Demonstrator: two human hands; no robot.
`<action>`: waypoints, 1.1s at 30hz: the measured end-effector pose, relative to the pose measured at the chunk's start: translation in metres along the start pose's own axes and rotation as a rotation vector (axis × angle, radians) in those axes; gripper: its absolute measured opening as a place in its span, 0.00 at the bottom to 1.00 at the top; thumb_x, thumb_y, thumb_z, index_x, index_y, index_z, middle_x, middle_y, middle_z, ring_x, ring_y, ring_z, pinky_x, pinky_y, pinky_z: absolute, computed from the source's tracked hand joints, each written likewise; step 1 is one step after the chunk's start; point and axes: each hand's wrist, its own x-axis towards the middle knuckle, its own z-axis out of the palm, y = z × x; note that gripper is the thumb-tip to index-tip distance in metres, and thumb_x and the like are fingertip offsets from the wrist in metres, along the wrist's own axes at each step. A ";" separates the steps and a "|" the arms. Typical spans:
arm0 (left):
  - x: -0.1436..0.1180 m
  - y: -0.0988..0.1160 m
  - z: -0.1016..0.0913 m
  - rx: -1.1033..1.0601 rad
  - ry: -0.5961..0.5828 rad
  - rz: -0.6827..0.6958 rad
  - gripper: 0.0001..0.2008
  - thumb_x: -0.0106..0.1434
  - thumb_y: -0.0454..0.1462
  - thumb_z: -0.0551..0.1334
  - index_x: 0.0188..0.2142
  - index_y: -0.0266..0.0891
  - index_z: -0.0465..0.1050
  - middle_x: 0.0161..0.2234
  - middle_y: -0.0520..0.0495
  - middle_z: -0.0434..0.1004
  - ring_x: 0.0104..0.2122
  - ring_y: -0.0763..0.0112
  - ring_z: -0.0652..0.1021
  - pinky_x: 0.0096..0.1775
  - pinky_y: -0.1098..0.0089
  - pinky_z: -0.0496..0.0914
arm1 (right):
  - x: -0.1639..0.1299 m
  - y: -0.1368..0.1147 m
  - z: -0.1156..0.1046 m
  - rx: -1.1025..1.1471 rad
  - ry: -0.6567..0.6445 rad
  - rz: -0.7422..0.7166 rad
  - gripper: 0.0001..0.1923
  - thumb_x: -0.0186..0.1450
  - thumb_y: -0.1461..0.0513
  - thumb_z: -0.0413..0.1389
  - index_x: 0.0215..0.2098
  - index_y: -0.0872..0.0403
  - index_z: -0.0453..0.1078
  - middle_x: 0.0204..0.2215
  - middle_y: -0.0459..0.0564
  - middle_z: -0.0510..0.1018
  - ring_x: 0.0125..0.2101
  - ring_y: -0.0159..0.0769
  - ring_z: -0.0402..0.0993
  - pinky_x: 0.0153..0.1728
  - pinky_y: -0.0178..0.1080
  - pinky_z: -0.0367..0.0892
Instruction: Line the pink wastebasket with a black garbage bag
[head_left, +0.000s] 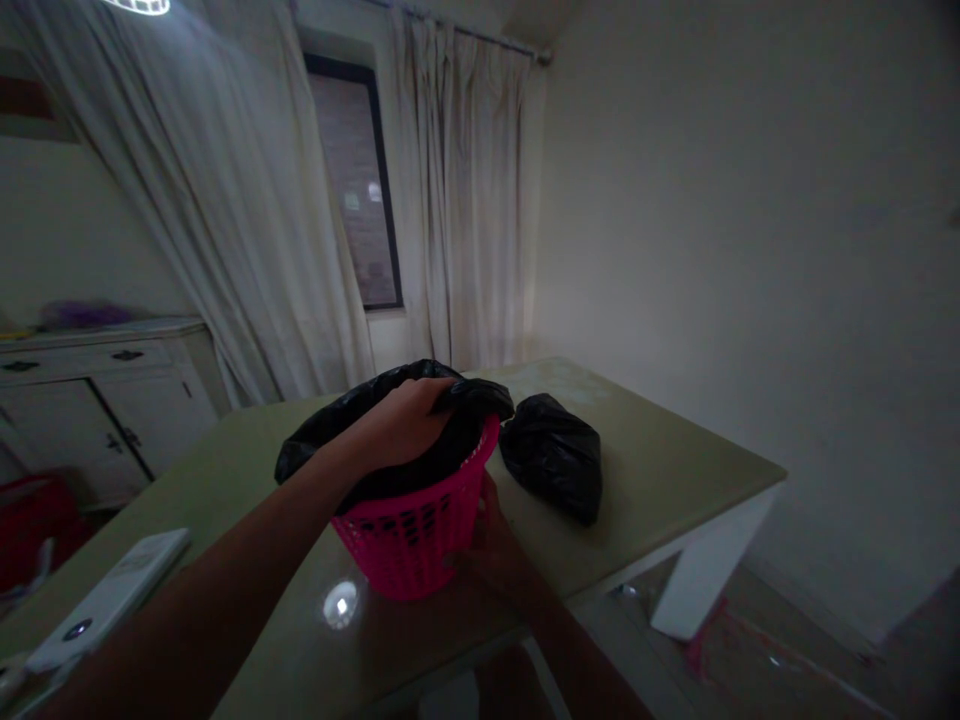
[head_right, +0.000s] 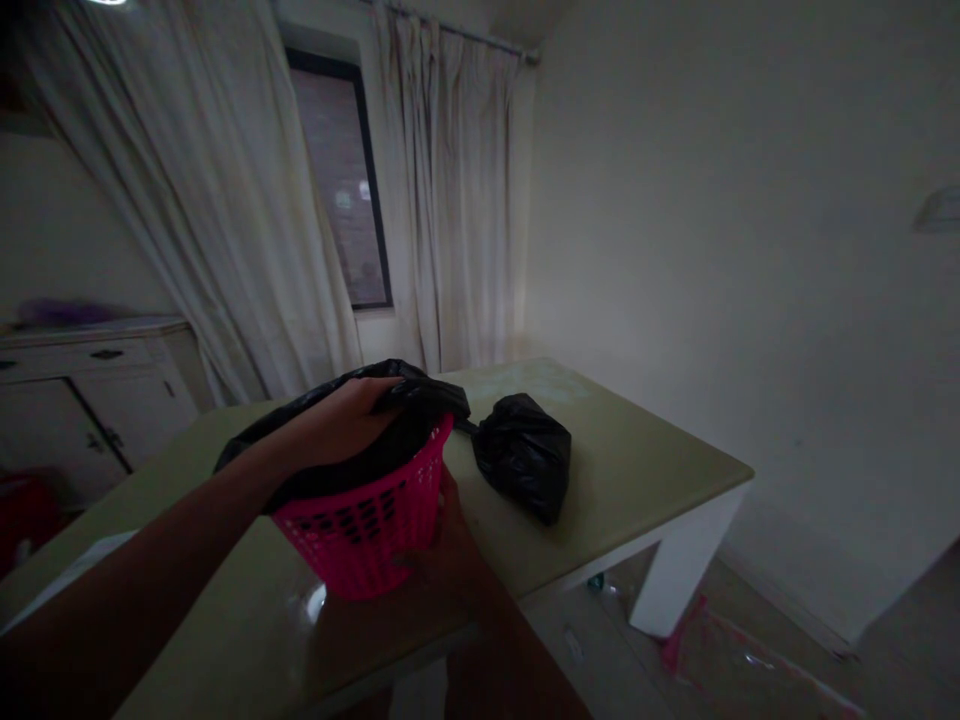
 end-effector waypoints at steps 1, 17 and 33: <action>-0.001 0.000 0.000 -0.004 -0.005 -0.003 0.13 0.69 0.38 0.59 0.44 0.42 0.83 0.41 0.44 0.87 0.44 0.56 0.85 0.47 0.63 0.75 | -0.001 -0.001 -0.001 -0.006 0.003 -0.009 0.34 0.74 0.50 0.62 0.74 0.50 0.61 0.73 0.60 0.61 0.68 0.58 0.64 0.66 0.66 0.65; -0.001 -0.005 0.000 -0.023 0.012 -0.001 0.12 0.70 0.39 0.56 0.42 0.42 0.79 0.41 0.44 0.85 0.44 0.56 0.83 0.47 0.60 0.73 | -0.002 -0.003 0.003 -0.108 0.091 -0.167 0.53 0.61 0.40 0.69 0.77 0.39 0.53 0.74 0.56 0.57 0.72 0.57 0.59 0.69 0.57 0.63; 0.012 -0.010 -0.029 -0.309 0.540 -0.230 0.12 0.62 0.41 0.60 0.40 0.38 0.79 0.36 0.45 0.82 0.40 0.54 0.82 0.38 0.62 0.75 | -0.002 0.007 0.000 -0.181 0.168 -0.199 0.52 0.62 0.38 0.65 0.76 0.42 0.53 0.71 0.57 0.59 0.72 0.60 0.56 0.71 0.58 0.59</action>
